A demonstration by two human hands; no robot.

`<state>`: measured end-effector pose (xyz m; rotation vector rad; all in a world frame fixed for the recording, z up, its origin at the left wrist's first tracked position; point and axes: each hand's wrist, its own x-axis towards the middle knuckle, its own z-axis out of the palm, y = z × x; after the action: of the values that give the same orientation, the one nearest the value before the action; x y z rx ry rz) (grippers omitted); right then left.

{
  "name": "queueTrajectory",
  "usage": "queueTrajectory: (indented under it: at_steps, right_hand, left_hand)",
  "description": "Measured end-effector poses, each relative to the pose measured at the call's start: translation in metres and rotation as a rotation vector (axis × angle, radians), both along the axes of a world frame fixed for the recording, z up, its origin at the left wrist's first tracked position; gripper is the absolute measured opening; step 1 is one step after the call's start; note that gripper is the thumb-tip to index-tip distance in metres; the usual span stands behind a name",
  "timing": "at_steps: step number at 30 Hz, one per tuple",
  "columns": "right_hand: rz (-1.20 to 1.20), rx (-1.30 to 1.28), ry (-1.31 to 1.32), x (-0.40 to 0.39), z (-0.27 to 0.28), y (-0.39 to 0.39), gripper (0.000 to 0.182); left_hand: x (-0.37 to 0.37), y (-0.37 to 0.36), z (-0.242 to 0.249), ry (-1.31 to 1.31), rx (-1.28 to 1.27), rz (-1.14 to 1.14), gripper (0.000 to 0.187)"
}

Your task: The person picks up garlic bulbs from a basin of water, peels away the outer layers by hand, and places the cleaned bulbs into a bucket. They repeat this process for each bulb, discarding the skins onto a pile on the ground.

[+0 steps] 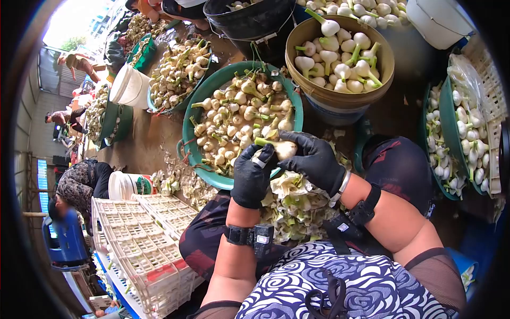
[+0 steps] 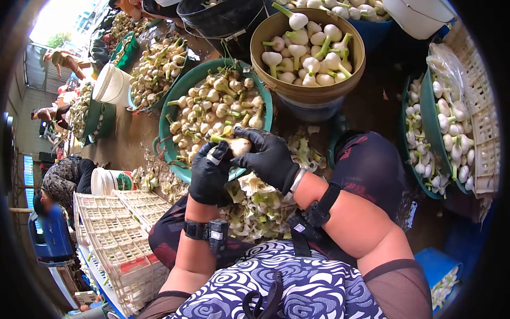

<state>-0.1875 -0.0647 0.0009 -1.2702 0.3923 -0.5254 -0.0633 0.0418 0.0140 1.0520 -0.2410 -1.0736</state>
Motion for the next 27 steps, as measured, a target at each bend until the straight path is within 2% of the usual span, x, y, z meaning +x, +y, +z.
queueTrajectory:
  at_steps: [1, 3, 6, 7, 9, 11, 12, 13, 14, 15, 17, 19, 20, 21, 23, 24, 27]
  right_hand:
    - [-0.004, 0.000, -0.001, -0.001, 0.000, -0.001, 0.055]
    - [0.054, 0.320, -0.037, -0.004, 0.004, -0.004, 0.053]
    - [0.032, 0.366, -0.040, -0.004, 0.005, -0.007, 0.052]
    - [0.006, 0.385, -0.059, -0.004, 0.004, -0.007, 0.051]
    - [0.012, 0.335, -0.046, -0.006, 0.007, -0.007, 0.052]
    - [0.017, 0.285, -0.029, -0.007, 0.007, -0.005, 0.052]
    - [0.024, 0.270, -0.037, -0.007, 0.004, -0.004, 0.051]
    - [0.030, 0.256, -0.046, -0.006, 0.001, -0.002, 0.049]
    - [0.029, 0.257, -0.046, -0.003, -0.008, 0.000, 0.049]
    - [-0.054, 0.272, -0.049, 0.001, -0.011, 0.002, 0.041]
    - [-0.140, 0.284, -0.049, -0.003, -0.015, -0.002, 0.035]
    - [0.166, 0.691, 0.112, -0.014, 0.014, -0.015, 0.033]
    - [0.219, 0.652, 0.150, -0.016, 0.011, -0.013, 0.034]
    - [0.447, 0.908, 0.155, -0.014, 0.012, -0.016, 0.035]
    - [0.586, 0.861, 0.250, -0.016, 0.019, -0.012, 0.028]
    - [0.561, 0.874, 0.242, -0.017, 0.023, -0.010, 0.026]
    - [0.458, 0.905, 0.092, -0.013, 0.018, -0.016, 0.024]
  left_hand:
    - [0.000, 0.002, 0.001, -0.001, 0.007, -0.006, 0.019]
    - [-0.001, 0.002, 0.004, 0.011, 0.003, -0.033, 0.021]
    - [-0.004, -0.001, 0.008, 0.030, 0.043, 0.033, 0.022]
    - [-0.003, 0.002, 0.006, -0.473, 0.121, -0.020, 0.021]
    - [-0.005, 0.000, 0.009, -0.977, 0.197, -0.076, 0.020]
    - [-0.013, -0.007, 0.022, -0.313, 0.147, -0.028, 0.020]
    - [-0.010, -0.007, 0.014, -0.423, 0.110, -0.061, 0.020]
    - [-0.008, -0.005, 0.010, -0.424, 0.110, -0.061, 0.020]
    - [-0.006, -0.003, 0.006, -0.273, 0.129, -0.061, 0.018]
    - [-0.006, -0.003, 0.006, -0.122, 0.149, -0.064, 0.017]
    - [-0.008, -0.006, 0.007, -0.170, 0.195, -0.052, 0.016]
    - [-0.005, -0.002, 0.001, -0.662, 0.154, -0.028, 0.019]
    - [0.003, 0.001, 0.001, -0.928, 0.217, -0.070, 0.026]
    - [0.010, 0.003, 0.003, -1.183, 0.168, -0.148, 0.027]
    - [0.009, 0.000, 0.002, -1.262, 0.177, -0.117, 0.027]
    - [0.008, 0.001, 0.000, -1.263, 0.181, -0.119, 0.027]
    - [-0.002, 0.012, -0.006, -0.431, 0.088, -0.014, 0.030]
